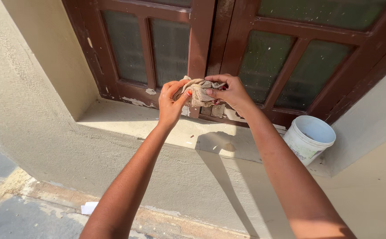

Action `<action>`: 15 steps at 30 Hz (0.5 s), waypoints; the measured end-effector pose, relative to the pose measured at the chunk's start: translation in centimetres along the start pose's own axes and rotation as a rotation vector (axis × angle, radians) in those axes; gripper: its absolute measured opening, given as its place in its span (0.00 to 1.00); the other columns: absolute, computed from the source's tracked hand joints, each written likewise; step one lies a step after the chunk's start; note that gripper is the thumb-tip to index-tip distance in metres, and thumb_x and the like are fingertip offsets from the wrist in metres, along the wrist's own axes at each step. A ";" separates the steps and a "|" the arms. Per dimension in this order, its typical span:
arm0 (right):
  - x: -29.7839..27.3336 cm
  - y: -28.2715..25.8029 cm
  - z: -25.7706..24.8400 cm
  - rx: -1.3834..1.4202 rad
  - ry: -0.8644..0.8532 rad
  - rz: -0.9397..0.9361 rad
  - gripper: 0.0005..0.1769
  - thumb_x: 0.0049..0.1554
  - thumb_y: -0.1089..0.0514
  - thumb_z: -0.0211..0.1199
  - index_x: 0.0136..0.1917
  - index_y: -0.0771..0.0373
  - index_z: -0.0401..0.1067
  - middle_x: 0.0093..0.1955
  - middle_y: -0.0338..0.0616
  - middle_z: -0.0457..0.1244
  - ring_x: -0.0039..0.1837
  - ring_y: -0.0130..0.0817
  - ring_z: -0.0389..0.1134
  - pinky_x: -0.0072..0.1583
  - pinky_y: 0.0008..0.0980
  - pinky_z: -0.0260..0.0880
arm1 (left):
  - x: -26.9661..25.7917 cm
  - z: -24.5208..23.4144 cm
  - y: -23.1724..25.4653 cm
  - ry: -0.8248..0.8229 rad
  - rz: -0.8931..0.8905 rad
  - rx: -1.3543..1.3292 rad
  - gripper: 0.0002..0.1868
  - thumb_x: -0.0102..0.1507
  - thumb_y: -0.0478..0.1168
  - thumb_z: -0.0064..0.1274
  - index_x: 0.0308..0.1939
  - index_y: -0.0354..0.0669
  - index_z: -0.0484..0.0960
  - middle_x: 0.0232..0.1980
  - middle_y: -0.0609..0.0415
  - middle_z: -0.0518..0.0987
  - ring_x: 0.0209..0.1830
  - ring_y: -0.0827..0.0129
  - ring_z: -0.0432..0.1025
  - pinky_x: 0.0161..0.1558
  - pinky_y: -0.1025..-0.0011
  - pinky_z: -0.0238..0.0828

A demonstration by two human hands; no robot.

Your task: The person wipes a window frame and glass panes with a cloth. They then rinse the cloth in a bucket and wring it out by hand before continuing to clean the glass surfaces.

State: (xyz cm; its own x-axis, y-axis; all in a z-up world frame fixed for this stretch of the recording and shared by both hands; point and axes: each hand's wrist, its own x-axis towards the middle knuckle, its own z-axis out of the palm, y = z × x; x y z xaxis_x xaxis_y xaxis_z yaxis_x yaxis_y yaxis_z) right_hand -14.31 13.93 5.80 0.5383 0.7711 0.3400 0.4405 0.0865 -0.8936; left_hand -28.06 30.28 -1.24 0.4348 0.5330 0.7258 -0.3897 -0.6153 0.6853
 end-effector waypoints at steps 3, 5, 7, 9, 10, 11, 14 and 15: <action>1.2 -0.5 1.6 -0.039 -0.047 0.041 0.19 0.51 0.65 0.74 0.56 0.68 0.76 0.58 0.40 0.63 0.51 0.28 0.72 0.44 0.30 0.81 | 0.5 -2.0 -0.9 -0.008 -0.004 -0.043 0.16 0.60 0.42 0.65 0.50 0.44 0.87 0.55 0.52 0.74 0.57 0.66 0.72 0.59 0.68 0.72; 2.2 -1.0 2.6 -0.007 -0.073 0.114 0.20 0.51 0.64 0.74 0.56 0.67 0.73 0.55 0.49 0.68 0.51 0.31 0.71 0.44 0.30 0.78 | 1.4 -3.4 -1.7 -0.046 -0.008 -0.113 0.15 0.59 0.41 0.65 0.49 0.43 0.87 0.56 0.52 0.74 0.58 0.66 0.72 0.59 0.68 0.73; 3.0 -1.3 3.8 0.007 -0.077 0.101 0.23 0.49 0.64 0.74 0.58 0.62 0.71 0.56 0.45 0.66 0.54 0.29 0.70 0.49 0.28 0.76 | 2.8 -5.0 -2.9 -0.103 0.007 -0.200 0.14 0.60 0.41 0.64 0.49 0.42 0.86 0.57 0.52 0.74 0.59 0.66 0.72 0.60 0.68 0.73; 4.4 -1.4 5.1 0.020 -0.086 0.087 0.28 0.48 0.63 0.74 0.61 0.59 0.70 0.57 0.43 0.65 0.56 0.27 0.69 0.52 0.26 0.75 | 4.6 -6.7 -4.1 -0.150 0.004 -0.133 0.14 0.60 0.40 0.63 0.49 0.42 0.87 0.56 0.52 0.76 0.58 0.66 0.74 0.60 0.69 0.72; 5.5 -1.5 5.8 0.023 -0.097 0.076 0.30 0.47 0.63 0.74 0.62 0.59 0.70 0.58 0.43 0.64 0.57 0.27 0.68 0.54 0.27 0.74 | 5.4 -7.5 -4.7 -0.173 0.000 -0.099 0.15 0.59 0.39 0.62 0.49 0.41 0.87 0.56 0.52 0.77 0.58 0.66 0.74 0.60 0.70 0.71; 6.5 -1.4 6.4 0.026 -0.108 0.064 0.32 0.47 0.63 0.75 0.64 0.59 0.70 0.58 0.43 0.64 0.57 0.27 0.68 0.55 0.27 0.73 | 6.2 -8.2 -5.2 -0.191 -0.069 -0.141 0.13 0.60 0.40 0.61 0.48 0.42 0.87 0.56 0.53 0.76 0.57 0.67 0.75 0.59 0.70 0.72; 9.5 -0.9 9.0 0.067 -0.096 0.083 0.35 0.44 0.63 0.75 0.66 0.59 0.72 0.57 0.43 0.62 0.55 0.28 0.68 0.53 0.28 0.75 | 9.2 -10.5 -6.5 -0.205 -0.173 -0.129 0.12 0.60 0.42 0.62 0.46 0.43 0.87 0.55 0.53 0.76 0.54 0.68 0.77 0.55 0.71 0.75; 10.4 -0.7 9.9 0.056 -0.097 0.093 0.35 0.44 0.63 0.75 0.66 0.59 0.72 0.56 0.42 0.63 0.54 0.28 0.69 0.52 0.28 0.74 | 9.8 -11.1 -6.8 -0.205 -0.149 -0.034 0.14 0.57 0.42 0.64 0.45 0.43 0.87 0.54 0.52 0.77 0.53 0.67 0.77 0.53 0.70 0.75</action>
State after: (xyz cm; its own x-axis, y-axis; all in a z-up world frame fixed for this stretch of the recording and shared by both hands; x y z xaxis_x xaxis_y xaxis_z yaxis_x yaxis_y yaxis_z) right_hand -16.11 28.15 7.06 0.5018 0.8344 0.2279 0.3500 0.0450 -0.9357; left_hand -30.13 46.11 1.88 0.6435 0.4855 0.5918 -0.3343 -0.5173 0.7878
